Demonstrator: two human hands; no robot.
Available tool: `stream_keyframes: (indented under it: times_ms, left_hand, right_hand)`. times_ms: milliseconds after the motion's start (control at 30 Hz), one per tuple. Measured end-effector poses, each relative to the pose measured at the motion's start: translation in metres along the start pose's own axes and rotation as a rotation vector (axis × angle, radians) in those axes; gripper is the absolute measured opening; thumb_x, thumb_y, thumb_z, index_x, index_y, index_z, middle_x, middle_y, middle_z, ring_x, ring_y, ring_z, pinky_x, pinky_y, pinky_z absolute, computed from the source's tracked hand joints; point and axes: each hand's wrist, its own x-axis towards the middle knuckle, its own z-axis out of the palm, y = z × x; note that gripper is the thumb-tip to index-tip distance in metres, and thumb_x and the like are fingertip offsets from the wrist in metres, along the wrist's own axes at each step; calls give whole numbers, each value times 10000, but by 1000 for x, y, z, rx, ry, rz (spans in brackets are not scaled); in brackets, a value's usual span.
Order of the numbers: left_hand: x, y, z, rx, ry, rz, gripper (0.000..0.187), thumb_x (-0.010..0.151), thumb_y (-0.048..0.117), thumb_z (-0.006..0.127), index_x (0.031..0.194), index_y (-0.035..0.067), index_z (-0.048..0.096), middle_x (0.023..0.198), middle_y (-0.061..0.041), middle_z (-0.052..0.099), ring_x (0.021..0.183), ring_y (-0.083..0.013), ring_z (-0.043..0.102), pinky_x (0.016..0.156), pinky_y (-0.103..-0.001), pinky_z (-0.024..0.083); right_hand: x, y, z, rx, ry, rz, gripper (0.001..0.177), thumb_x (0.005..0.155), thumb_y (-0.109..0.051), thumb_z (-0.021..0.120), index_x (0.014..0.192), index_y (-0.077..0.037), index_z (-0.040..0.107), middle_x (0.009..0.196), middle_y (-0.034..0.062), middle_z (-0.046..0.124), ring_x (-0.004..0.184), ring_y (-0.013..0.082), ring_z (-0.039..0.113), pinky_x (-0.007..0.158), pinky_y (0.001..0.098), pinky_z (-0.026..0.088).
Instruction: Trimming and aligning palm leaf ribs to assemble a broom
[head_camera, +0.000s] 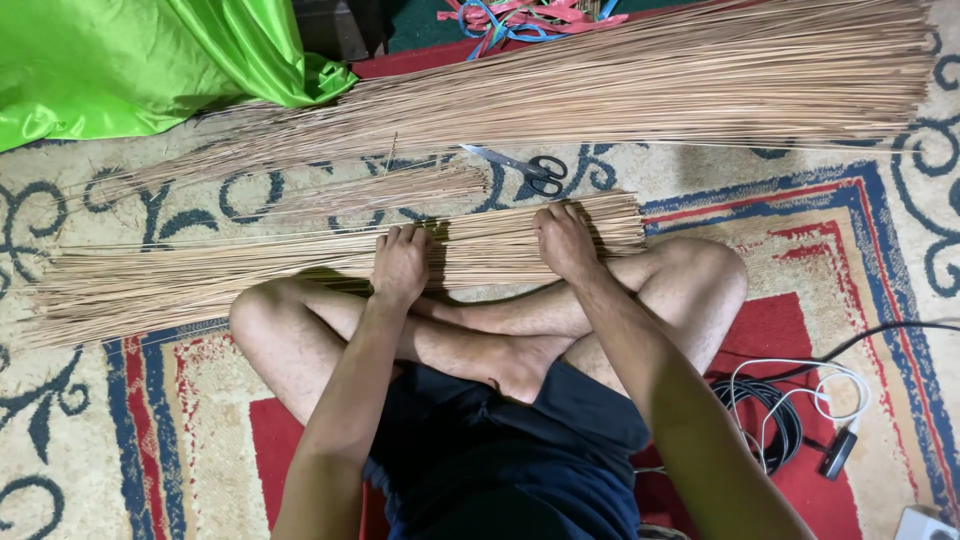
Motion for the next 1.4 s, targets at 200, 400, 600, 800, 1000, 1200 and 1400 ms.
stream_keyframes:
  times_ms: [200, 400, 600, 800, 1000, 1200, 1400]
  left_hand:
    - [2, 0, -1, 5, -73, -5, 86, 966, 280, 597, 1033, 237, 627, 1048, -8, 576, 1077, -251, 567, 919, -398, 455]
    - [4, 6, -12, 3, -167, -26, 130, 983, 271, 579, 1097, 223, 621, 1113, -16, 545, 1117, -250, 538, 927, -394, 430]
    - [10, 10, -18, -93, -124, -113, 154, 972, 310, 649, 1070, 193, 672, 1117, -52, 573, 1124, -285, 561, 940, -425, 439]
    - [53, -22, -41, -222, 5, -447, 138, 975, 329, 642, 1083, 245, 665, 1069, -26, 604, 1111, -299, 602, 975, -487, 436]
    - [114, -60, 1, -182, 22, -614, 164, 959, 349, 616, 1051, 227, 677, 1115, -30, 635, 1133, -302, 607, 1012, -497, 438]
    - [144, -81, 42, -169, -107, -698, 267, 942, 457, 625, 1062, 237, 716, 1193, -11, 650, 1192, -286, 595, 1052, -486, 428]
    - [140, -76, 17, -52, -22, -548, 194, 972, 378, 601, 1044, 240, 717, 1128, 5, 654, 1136, -265, 610, 1021, -462, 398]
  right_hand:
    - [1, 3, 1, 19, -8, 18, 126, 873, -123, 703, 995, -136, 676, 1005, 81, 553, 1040, 342, 578, 874, 451, 522]
    - [2, 7, 4, 33, -5, 11, 139, 872, -122, 709, 1010, -130, 696, 1010, 92, 554, 1035, 362, 586, 863, 460, 527]
    - [2, 5, 2, 14, 38, -3, 158, 859, -145, 711, 1017, -149, 700, 1023, 79, 558, 1056, 335, 581, 888, 435, 519]
    - [2, -9, -12, 29, 54, -28, 157, 861, -163, 715, 1015, -137, 701, 1019, 88, 565, 1060, 343, 577, 904, 442, 510]
    - [3, -15, -17, 61, 68, -39, 160, 846, -170, 735, 999, -135, 702, 1015, 64, 584, 1049, 321, 587, 895, 415, 505]
    - [5, -18, -19, 113, 79, -37, 182, 835, -157, 764, 1006, -138, 706, 1007, 72, 609, 1039, 326, 605, 879, 433, 510]
    - [8, -16, -17, 91, 96, -25, 190, 817, -187, 774, 994, -150, 713, 1001, 65, 600, 1017, 329, 594, 862, 434, 502]
